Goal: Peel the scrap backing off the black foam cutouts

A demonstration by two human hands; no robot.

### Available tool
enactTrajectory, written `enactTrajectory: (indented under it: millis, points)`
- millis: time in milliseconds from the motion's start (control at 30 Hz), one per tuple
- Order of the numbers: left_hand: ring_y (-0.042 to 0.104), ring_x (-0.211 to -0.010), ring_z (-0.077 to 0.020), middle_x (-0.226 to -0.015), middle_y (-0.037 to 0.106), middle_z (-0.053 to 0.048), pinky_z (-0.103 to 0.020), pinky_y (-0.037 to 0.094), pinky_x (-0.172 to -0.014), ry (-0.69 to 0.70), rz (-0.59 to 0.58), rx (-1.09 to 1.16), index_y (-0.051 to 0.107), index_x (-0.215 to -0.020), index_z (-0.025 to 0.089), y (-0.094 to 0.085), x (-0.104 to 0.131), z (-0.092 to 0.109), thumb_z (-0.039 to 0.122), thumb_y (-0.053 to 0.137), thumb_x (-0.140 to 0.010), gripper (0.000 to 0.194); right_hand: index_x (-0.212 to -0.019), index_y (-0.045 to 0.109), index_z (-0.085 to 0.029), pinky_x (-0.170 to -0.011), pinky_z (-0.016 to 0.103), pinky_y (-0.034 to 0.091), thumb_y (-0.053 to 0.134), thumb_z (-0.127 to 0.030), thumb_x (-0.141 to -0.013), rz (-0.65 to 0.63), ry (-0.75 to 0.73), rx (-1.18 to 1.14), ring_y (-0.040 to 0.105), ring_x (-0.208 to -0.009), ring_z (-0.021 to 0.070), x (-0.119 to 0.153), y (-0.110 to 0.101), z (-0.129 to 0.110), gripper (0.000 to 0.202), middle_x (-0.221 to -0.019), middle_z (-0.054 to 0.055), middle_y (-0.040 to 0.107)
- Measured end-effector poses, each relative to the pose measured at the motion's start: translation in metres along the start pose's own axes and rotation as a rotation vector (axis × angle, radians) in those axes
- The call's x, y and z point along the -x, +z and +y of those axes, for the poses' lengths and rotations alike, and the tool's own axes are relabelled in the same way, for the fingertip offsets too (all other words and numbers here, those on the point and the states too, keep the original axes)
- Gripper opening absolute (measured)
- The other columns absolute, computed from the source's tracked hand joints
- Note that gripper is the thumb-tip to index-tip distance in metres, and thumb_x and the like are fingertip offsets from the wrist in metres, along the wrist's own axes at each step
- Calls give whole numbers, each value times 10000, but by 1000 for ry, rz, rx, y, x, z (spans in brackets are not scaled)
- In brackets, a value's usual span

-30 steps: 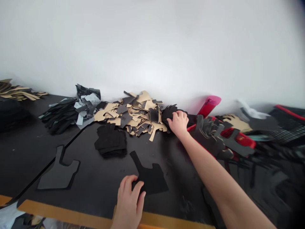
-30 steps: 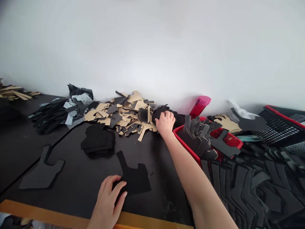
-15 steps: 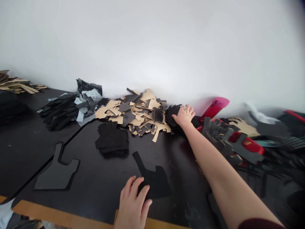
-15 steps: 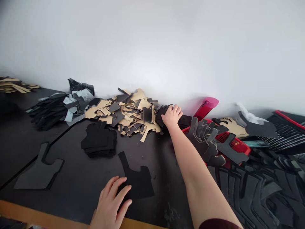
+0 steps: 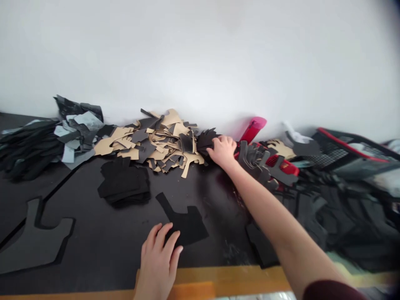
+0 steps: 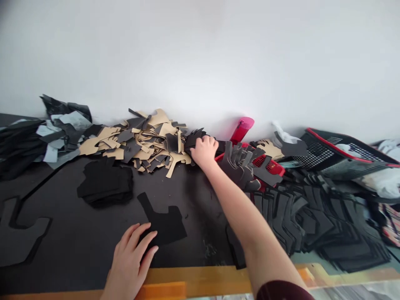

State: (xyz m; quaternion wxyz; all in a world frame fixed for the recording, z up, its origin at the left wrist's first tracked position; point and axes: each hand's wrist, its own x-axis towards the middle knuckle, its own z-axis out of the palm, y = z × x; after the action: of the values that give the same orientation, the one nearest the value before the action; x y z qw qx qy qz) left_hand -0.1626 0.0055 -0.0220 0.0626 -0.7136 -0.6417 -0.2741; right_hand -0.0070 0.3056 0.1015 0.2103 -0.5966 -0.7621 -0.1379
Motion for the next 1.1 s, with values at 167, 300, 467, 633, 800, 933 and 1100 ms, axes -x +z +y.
enactTrajectory:
  millis: [167, 300, 467, 633, 800, 933, 1100]
  points:
    - [459, -1135, -300, -1185, 580, -82, -420, 460, -812, -26, 20, 30, 617, -1068, 220, -2, -1, 5, 218, 487, -895, 217, -1025, 652, -123, -884, 468, 295, 537, -289, -820, 30, -47, 141, 388, -1058, 338, 42, -44, 70, 288, -1133, 168, 529]
    - [456, -1137, -297, -1187, 580, -75, -422, 464, -825, -42, 25, 43, 621, -1056, 223, -3, -1, 8, 188, 481, -888, 221, -1123, 628, -109, -903, 419, 318, 471, -288, -877, -13, -222, -54, 404, -1054, 300, 42, -35, 57, 342, -1131, 166, 534]
    - [451, -1153, -299, -1202, 571, -76, -426, 474, -836, -45, 46, 29, 611, -1066, 222, -3, 1, 9, 165, 490, -868, 240, -1210, 597, -254, -882, 385, 328, 545, -297, -844, -33, -308, -187, 420, -1066, 275, 14, 18, -35, 372, -1198, 124, 529]
    - [470, -1151, -301, -1212, 569, -68, -403, 495, -793, -79, -3, 5, 613, -1061, 242, -2, 2, 9, 181, 489, -858, 246, -980, 660, -141, -885, 459, 315, 503, -169, -811, 42, -135, -291, 468, -1006, 290, -18, 35, -62, 232, -997, 161, 621]
    - [469, -1157, -301, -1208, 572, -68, -422, 485, -815, -115, 8, 50, 627, -1041, 240, -2, 1, 11, 174, 476, -857, 246, -1186, 561, -124, -872, 399, 393, 379, -236, -883, 233, 19, -435, 516, -968, 231, -7, -11, -19, 371, -1112, 138, 595]
    - [450, -1176, -292, -1223, 564, -75, -435, 452, -882, -111, -2, 74, 630, -1062, 226, -5, -1, 12, 158, 479, -861, 260, -1111, 591, -162, -652, 322, 492, 571, -366, -780, 209, 231, -1038, 497, -647, 140, 57, -42, -9, 390, -802, 28, 580]
    - [450, -1169, -288, -1226, 563, -85, -446, 432, -898, -75, -29, 79, 640, -1046, 209, -6, -3, 13, 172, 509, -859, 231, -995, 612, -182, -627, 284, 541, 722, -349, -649, 53, 450, -1489, 490, -658, 102, 146, -50, -24, 399, -733, -32, 488]
